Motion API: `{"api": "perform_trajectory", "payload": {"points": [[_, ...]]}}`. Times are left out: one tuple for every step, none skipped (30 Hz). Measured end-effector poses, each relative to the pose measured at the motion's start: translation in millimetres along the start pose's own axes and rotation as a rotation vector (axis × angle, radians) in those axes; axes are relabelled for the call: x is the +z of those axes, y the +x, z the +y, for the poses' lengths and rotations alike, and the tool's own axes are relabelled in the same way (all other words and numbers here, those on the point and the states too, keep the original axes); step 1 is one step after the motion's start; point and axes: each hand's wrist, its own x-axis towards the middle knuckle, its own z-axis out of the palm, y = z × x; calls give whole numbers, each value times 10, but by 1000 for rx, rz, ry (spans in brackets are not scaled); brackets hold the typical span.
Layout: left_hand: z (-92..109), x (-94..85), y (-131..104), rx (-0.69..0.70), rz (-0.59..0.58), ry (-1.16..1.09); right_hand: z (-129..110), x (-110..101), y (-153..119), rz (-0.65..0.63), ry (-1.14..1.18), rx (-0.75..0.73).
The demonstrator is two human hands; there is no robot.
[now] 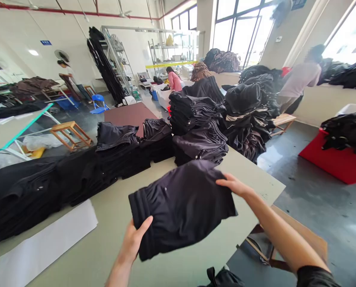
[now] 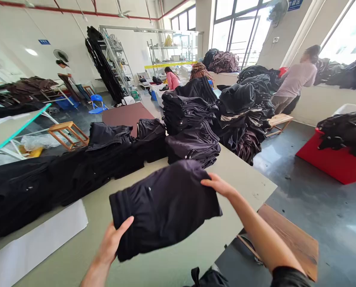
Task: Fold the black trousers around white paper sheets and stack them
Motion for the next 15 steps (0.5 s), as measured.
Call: {"api": "perform_trajectory", "payload": {"points": [[279,233,146,58,6,-8,-319,-299,124,34,-45,-75],[555,474,313,126,7,-26,-631,-594,283,84,-95,-150],[824,725,503,201,-8,-61,-927,-884,475,136,-147,-220],[1077,985,717,263,-20,-107,-1197,-1164,699,191,-193,-284],[1306,1253,952,320,-18,-156,-1430,-1429,950,256,-236,-342],[1502,1522,1202,357,-11,-195,-1616,-1670,1218,323,-298,-370],[1656,1787,1461,367,-16,-221,-1746,-1880,1495,411,-386,-382],[1761,2040,1719,368,-21,-246,-1817,-2053,1769,524,-491,-373],[1816,2270,1965,327,-13,-250,-1824,-2182,2029,632,-607,-324],[1821,2469,2192,245,-10,-238,-1771,-2267,2266,711,-732,-242],[1784,2629,2391,136,-15,-220,-1664,-2312,2474,752,-846,-143],[1712,2749,2558,21,-18,-199,-1515,-2322,2650,753,-933,-39],[1619,2826,2692,-78,-23,-184,-1339,-2308,2792,725,-1000,53],[1518,2866,2794,-145,-32,-179,-1152,-2283,2902,691,-1043,114],[1421,2875,2866,-176,-44,-184,-971,-2256,2984,667,-1089,139]]}}
